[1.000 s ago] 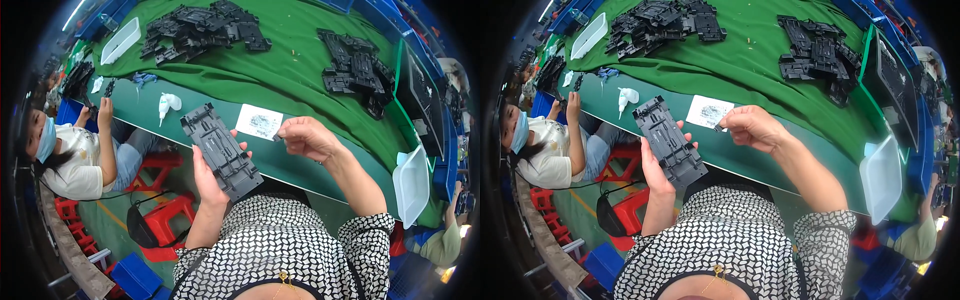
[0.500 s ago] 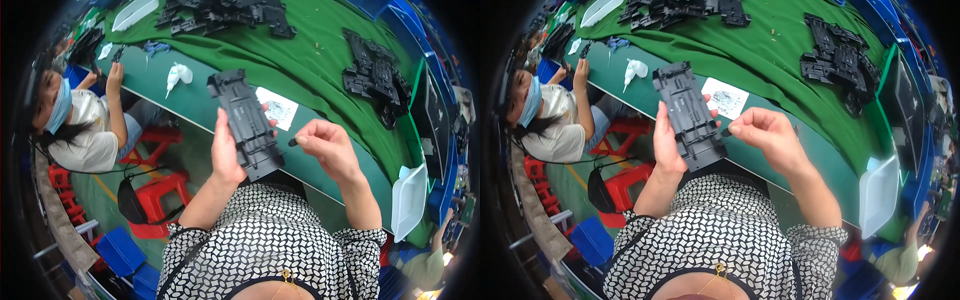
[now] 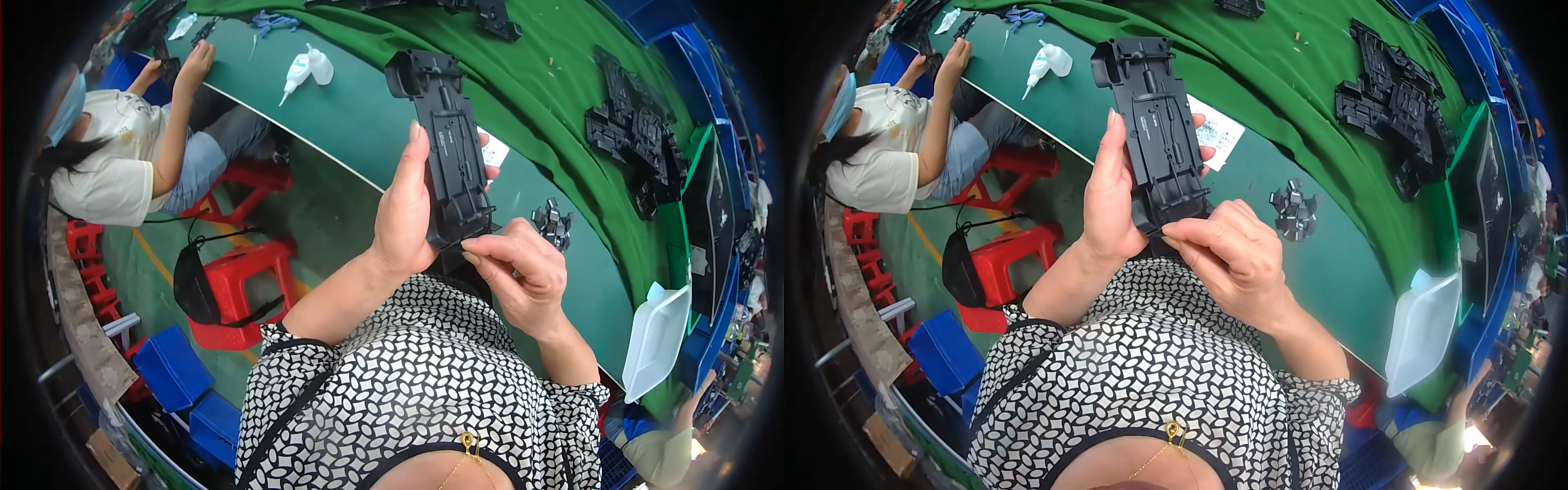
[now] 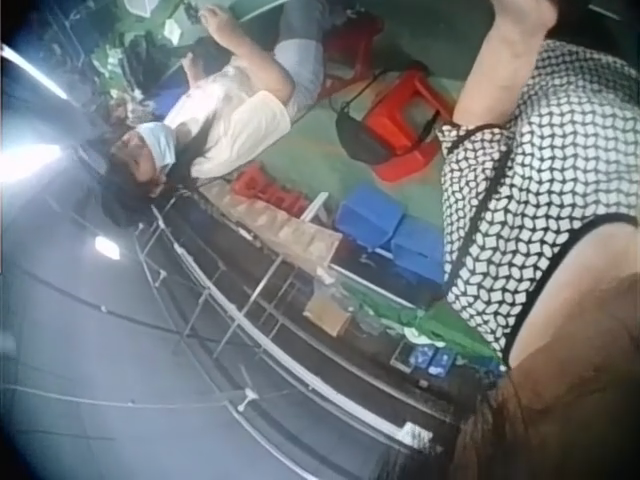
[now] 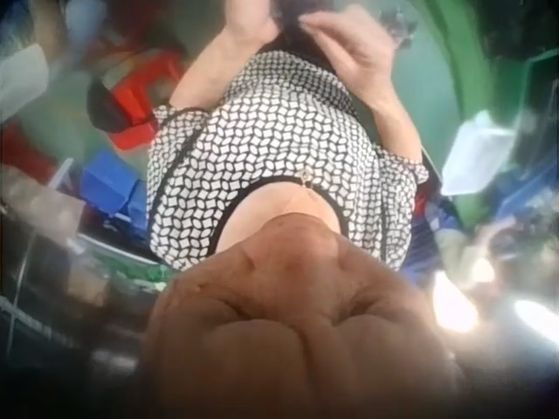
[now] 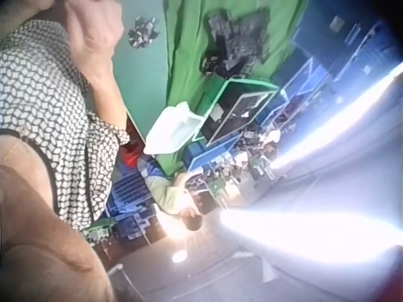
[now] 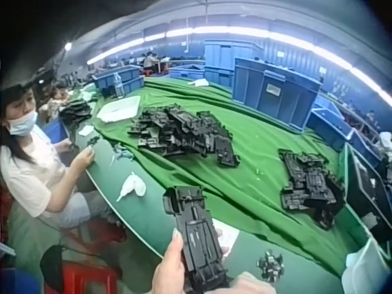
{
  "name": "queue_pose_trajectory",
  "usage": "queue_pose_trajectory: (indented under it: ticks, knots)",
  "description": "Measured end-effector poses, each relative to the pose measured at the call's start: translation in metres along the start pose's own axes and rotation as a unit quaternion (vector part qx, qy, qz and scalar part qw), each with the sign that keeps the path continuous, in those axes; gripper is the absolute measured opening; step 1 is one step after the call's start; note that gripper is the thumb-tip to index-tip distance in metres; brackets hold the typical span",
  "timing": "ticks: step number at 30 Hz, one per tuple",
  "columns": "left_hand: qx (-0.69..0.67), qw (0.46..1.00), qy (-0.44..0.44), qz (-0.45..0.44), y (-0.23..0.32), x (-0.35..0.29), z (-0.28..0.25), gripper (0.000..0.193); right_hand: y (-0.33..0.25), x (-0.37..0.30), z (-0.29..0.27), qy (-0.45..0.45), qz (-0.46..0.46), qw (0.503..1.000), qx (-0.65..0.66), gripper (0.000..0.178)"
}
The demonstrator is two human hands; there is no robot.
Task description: Assembling small plastic components onto a black toy car chassis at a factory workbench.
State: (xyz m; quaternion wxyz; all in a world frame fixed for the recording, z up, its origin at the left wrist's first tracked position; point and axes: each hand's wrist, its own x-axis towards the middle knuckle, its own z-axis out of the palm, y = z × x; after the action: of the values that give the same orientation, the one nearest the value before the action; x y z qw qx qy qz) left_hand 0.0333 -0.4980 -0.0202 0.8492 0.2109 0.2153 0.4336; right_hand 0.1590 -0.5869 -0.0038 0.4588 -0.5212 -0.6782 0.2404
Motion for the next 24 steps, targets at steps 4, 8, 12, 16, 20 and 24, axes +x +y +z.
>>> queue_pose_trajectory:
  ticks: [4, 8, 12, 16, 20, 24]
  knots:
    - [0.006, 1.000, 0.001, 0.000, 0.000, 0.000, 0.000, 0.057, 0.007, 0.000, 0.002, 0.006, -0.088, 0.995, -0.043, 0.027]
    - [0.026, 1.000, -0.010, 0.007, -0.001, -0.002, 0.001, 0.059, 0.011, -0.002, 0.002, 0.012, -0.152, 0.985, -0.085, 0.034]
    - [0.034, 0.999, -0.020, -0.010, -0.001, -0.004, -0.002, 0.060, 0.013, -0.004, 0.002, 0.009, -0.184, 0.977, -0.107, 0.038]
    - [0.033, 0.999, -0.013, -0.011, -0.002, -0.004, 0.001, 0.060, 0.011, -0.004, 0.001, 0.006, -0.202, 0.972, -0.120, 0.034]
    - [0.030, 0.999, -0.010, 0.006, -0.004, -0.005, 0.003, 0.059, 0.011, -0.005, 0.001, 0.009, -0.216, 0.967, -0.134, 0.035]
    - [0.032, 0.999, -0.018, 0.013, -0.004, -0.005, 0.005, 0.057, 0.011, -0.006, 0.001, 0.012, -0.224, 0.964, -0.146, 0.035]
